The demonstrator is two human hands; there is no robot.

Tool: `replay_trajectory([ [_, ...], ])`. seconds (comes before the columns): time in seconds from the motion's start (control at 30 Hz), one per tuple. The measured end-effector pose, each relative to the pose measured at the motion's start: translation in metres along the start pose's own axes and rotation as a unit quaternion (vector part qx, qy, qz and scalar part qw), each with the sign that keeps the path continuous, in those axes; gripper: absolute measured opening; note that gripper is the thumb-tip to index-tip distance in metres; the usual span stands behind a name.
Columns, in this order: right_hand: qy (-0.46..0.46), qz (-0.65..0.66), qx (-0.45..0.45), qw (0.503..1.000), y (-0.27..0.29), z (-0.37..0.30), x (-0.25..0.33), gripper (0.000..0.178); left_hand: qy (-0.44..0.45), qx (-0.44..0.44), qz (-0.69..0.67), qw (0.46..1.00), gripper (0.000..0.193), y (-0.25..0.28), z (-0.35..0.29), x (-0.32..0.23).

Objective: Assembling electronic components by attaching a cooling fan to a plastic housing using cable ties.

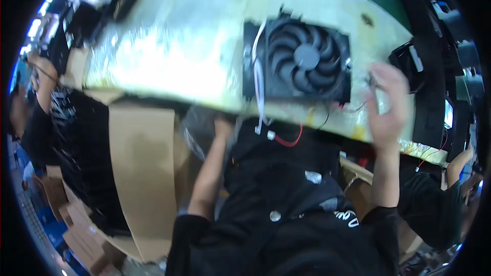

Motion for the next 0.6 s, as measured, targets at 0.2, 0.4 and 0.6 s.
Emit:
replay_trajectory([
  [0.2,0.2,-0.2,0.193,0.939,-0.059,0.035,0.038,0.065,0.161,0.257,0.156,0.94,0.032,0.036,0.002,-0.044],
  [0.4,0.304,-0.259,0.173,0.9,-0.056,0.051,0.02,0.049,-0.102,0.112,0.026,0.988,0.03,0.213,-0.026,-0.266],
  [0.6,0.245,-0.18,0.215,0.928,0.0,0.101,0.004,0.08,-0.274,-0.197,-0.088,0.937,0.067,0.161,0.258,-0.39],
])
Point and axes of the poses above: each hand's wrist, its own z-axis towards the middle knuckle, its own y-axis out of the back of the hand, x = y × z, the point moved 1 cm from there along z, towards the middle knuckle
